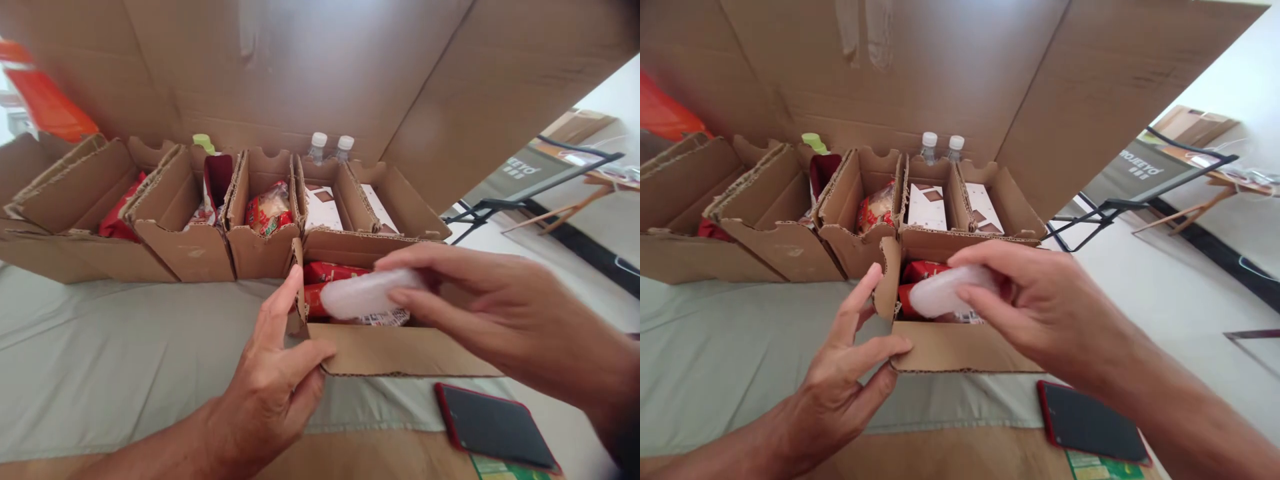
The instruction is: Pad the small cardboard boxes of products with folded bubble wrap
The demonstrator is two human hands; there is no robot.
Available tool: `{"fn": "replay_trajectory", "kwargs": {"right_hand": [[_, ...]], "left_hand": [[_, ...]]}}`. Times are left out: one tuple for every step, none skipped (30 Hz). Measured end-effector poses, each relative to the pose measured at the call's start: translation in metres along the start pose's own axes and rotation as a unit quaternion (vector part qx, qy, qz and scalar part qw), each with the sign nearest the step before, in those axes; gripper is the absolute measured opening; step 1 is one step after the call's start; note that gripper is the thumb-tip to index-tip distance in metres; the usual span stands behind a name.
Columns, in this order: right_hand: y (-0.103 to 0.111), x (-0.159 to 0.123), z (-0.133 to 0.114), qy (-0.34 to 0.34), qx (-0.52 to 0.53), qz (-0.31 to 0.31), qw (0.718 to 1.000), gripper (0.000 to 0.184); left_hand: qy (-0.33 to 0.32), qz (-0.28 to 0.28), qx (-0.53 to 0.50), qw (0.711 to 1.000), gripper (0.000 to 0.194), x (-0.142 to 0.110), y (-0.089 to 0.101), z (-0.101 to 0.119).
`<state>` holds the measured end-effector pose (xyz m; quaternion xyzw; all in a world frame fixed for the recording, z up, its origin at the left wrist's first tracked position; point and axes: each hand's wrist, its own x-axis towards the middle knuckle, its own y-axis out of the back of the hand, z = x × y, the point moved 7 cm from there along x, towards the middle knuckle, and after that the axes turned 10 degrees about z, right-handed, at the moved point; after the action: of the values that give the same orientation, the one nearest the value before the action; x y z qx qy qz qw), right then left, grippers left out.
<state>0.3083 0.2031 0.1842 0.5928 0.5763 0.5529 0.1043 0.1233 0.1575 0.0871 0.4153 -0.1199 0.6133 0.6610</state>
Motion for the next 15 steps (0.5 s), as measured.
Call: {"fn": "replay_trajectory", "kwargs": {"right_hand": [[-0.018, 0.006, -0.003, 0.009, 0.007, -0.044, 0.999, 0.016], [-0.034, 0.009, -0.004, 0.017, 0.006, -0.080, 0.997, 0.016], [-0.049, 0.011, -0.004, 0.024, -0.005, -0.107, 0.994, 0.018], [-0.063, 0.011, -0.002, 0.030, -0.021, -0.137, 0.990, 0.019], [-0.077, 0.009, 0.000, 0.034, -0.042, -0.168, 0.984, 0.018], [-0.090, 0.006, 0.004, 0.035, -0.062, -0.197, 0.978, 0.016], [-0.102, 0.002, 0.007, 0.032, -0.076, -0.224, 0.971, 0.015], [-0.111, -0.002, 0.010, 0.026, -0.081, -0.246, 0.965, 0.017], [-0.119, -0.006, 0.013, 0.018, -0.078, -0.265, 0.961, 0.018], [-0.125, -0.008, 0.015, 0.009, -0.069, -0.280, 0.957, 0.018], [-0.129, -0.009, 0.016, 0.000, -0.052, -0.294, 0.954, 0.018], [-0.131, -0.009, 0.016, -0.006, -0.029, -0.307, 0.951, 0.018], [-0.130, -0.008, 0.015, -0.005, -0.007, -0.316, 0.949, 0.019], [-0.125, -0.006, 0.013, 0.004, 0.007, -0.315, 0.949, 0.020], [-0.114, -0.003, 0.010, 0.022, 0.014, -0.297, 0.954, 0.022]], "left_hand": [[0.000, -0.001, -0.002, 1.000, 0.032, -0.002, 0.000, -0.001], [-0.002, -0.003, -0.002, 1.000, 0.032, -0.003, -0.001, -0.001], [-0.003, -0.007, 0.000, 1.000, 0.031, -0.003, -0.002, -0.002], [-0.004, -0.010, 0.001, 1.000, 0.031, -0.002, -0.002, -0.003], [-0.005, -0.012, 0.002, 1.000, 0.031, -0.002, -0.003, -0.005], [-0.007, -0.013, 0.001, 1.000, 0.031, -0.002, -0.003, -0.006], [-0.009, -0.013, -0.001, 1.000, 0.031, -0.001, -0.003, -0.006], [-0.012, -0.014, -0.003, 1.000, 0.032, -0.001, -0.003, -0.007], [-0.016, -0.014, -0.006, 1.000, 0.032, -0.001, -0.004, -0.007], [-0.019, -0.015, -0.007, 1.000, 0.032, -0.002, -0.004, -0.007], [-0.021, -0.015, -0.007, 1.000, 0.032, -0.002, -0.004, -0.007], [-0.021, -0.014, -0.007, 1.000, 0.032, -0.002, -0.005, -0.007], [-0.019, -0.013, -0.008, 1.000, 0.031, -0.002, -0.005, -0.007], [-0.016, -0.010, -0.011, 1.000, 0.031, -0.002, -0.005, -0.007], [-0.011, -0.002, -0.015, 1.000, 0.032, -0.002, -0.005, -0.008]]}}
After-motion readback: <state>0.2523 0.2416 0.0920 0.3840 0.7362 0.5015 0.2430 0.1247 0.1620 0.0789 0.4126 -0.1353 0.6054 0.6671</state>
